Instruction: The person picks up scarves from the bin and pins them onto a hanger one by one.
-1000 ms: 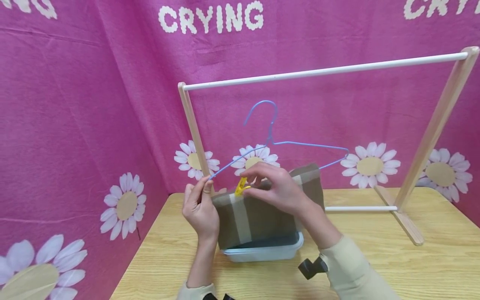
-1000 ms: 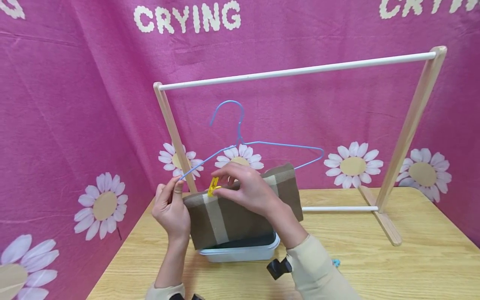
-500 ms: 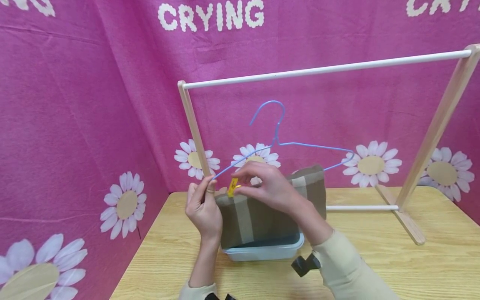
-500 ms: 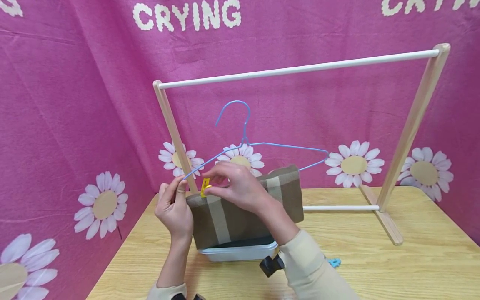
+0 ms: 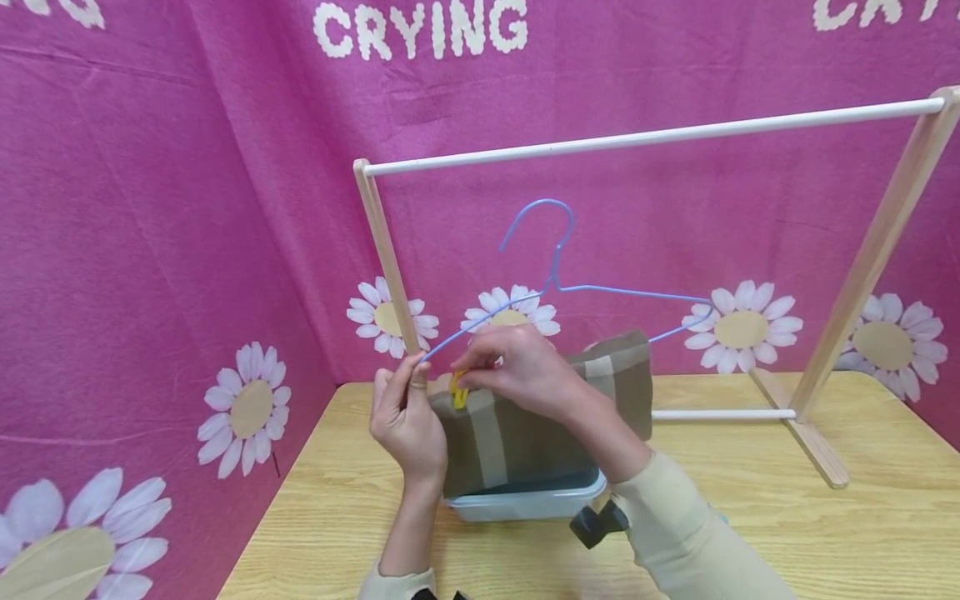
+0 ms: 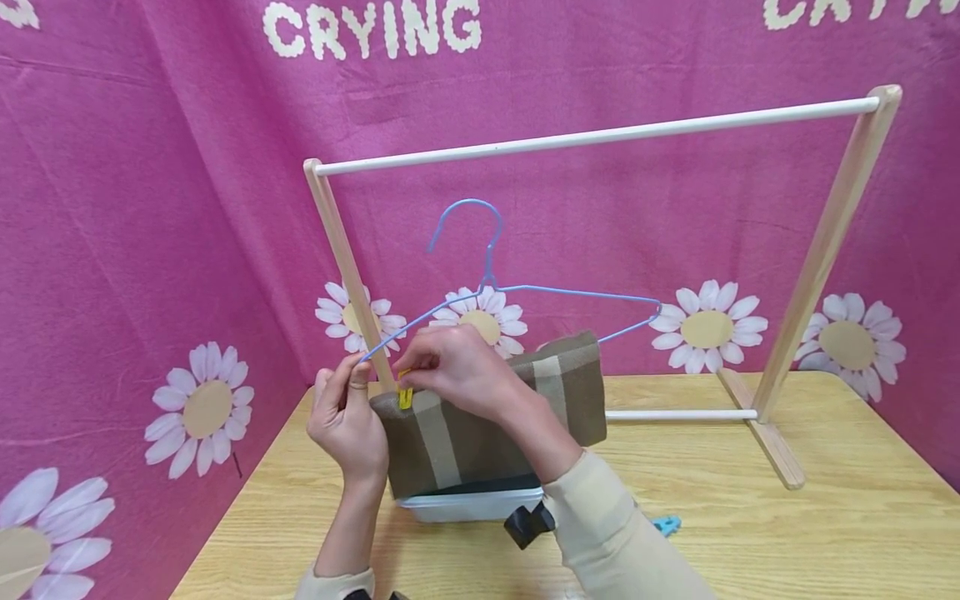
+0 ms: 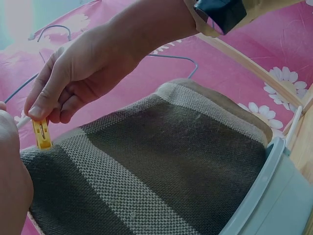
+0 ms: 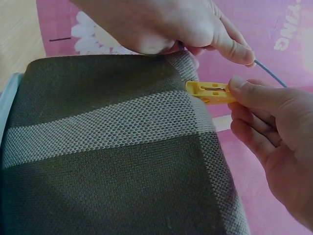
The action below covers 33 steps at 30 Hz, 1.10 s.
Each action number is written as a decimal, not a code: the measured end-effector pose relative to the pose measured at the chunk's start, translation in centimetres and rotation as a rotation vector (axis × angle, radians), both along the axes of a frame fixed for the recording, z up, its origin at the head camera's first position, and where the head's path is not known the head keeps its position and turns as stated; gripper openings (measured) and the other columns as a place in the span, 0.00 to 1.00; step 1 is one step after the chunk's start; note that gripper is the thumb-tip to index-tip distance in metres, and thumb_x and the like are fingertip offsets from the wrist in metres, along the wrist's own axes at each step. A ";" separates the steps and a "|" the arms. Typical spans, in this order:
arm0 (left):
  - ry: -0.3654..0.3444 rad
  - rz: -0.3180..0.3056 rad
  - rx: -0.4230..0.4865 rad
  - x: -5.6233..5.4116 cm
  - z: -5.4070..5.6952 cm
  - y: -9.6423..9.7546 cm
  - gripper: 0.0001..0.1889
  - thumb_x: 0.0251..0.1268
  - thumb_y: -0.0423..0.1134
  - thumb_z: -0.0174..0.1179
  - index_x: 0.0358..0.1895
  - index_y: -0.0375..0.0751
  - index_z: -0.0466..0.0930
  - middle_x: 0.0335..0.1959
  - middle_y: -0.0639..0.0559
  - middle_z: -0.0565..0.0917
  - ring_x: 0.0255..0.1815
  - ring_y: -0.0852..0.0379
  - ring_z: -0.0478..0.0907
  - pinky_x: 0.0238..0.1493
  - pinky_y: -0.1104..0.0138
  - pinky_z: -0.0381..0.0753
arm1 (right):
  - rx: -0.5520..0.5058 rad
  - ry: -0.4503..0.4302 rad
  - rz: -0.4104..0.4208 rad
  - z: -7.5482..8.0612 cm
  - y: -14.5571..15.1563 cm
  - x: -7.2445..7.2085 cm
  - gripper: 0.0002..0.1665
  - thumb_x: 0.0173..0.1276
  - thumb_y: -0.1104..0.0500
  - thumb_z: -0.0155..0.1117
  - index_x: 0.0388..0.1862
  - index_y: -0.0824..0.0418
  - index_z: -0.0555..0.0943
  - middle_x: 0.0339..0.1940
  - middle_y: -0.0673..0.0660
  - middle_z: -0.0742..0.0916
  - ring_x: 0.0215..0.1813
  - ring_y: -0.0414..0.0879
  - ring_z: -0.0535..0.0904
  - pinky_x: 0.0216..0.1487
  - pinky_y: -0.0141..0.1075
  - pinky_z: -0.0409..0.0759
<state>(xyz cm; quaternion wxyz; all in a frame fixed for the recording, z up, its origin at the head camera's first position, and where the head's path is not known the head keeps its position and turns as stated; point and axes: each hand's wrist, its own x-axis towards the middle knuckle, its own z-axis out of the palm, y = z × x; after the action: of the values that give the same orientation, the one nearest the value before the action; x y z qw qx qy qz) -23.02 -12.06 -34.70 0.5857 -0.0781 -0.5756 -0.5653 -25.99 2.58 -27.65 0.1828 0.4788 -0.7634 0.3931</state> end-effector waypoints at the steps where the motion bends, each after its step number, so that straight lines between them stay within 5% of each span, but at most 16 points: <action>1: 0.002 0.000 0.007 0.0 0.0 0.0 0.10 0.59 0.32 0.68 0.43 0.33 0.88 0.23 0.50 0.64 0.24 0.63 0.59 0.19 0.72 0.53 | 0.005 0.002 0.000 -0.1 -0.1 -0.1 0.09 0.54 0.64 0.79 0.35 0.60 0.90 0.30 0.49 0.90 0.31 0.34 0.81 0.35 0.28 0.82; 9: 0.013 -0.009 0.023 0.0 0.0 0.2 0.08 0.60 0.30 0.67 0.42 0.34 0.89 0.23 0.52 0.63 0.23 0.63 0.59 0.18 0.72 0.52 | 0.002 -0.105 0.013 -0.9 -0.4 -0.2 0.10 0.57 0.65 0.76 0.39 0.61 0.89 0.32 0.50 0.90 0.33 0.36 0.83 0.39 0.29 0.84; 18: -0.012 -0.015 0.016 -0.5 -0.1 0.0 0.09 0.58 0.33 0.69 0.42 0.33 0.89 0.21 0.52 0.63 0.24 0.63 0.59 0.20 0.73 0.54 | -0.040 0.130 -0.087 -2.9 0.6 0.6 0.22 0.59 0.61 0.76 0.53 0.59 0.85 0.50 0.53 0.87 0.53 0.44 0.82 0.55 0.34 0.82; 33: -0.059 -0.041 0.037 -0.2 -0.1 0.0 0.10 0.58 0.35 0.69 0.43 0.37 0.90 0.22 0.51 0.64 0.24 0.63 0.59 0.20 0.74 0.55 | -0.124 0.139 -0.120 -5.1 4.7 1.8 0.19 0.59 0.62 0.76 0.50 0.58 0.86 0.45 0.49 0.87 0.49 0.41 0.82 0.53 0.31 0.81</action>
<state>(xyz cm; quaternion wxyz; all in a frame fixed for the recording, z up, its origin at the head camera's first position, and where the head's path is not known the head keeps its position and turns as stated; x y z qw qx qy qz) -23.26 -12.02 -34.81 0.5581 -0.0621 -0.5804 -0.5897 -24.14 7.24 -32.74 0.2877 0.4463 -0.7504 0.3936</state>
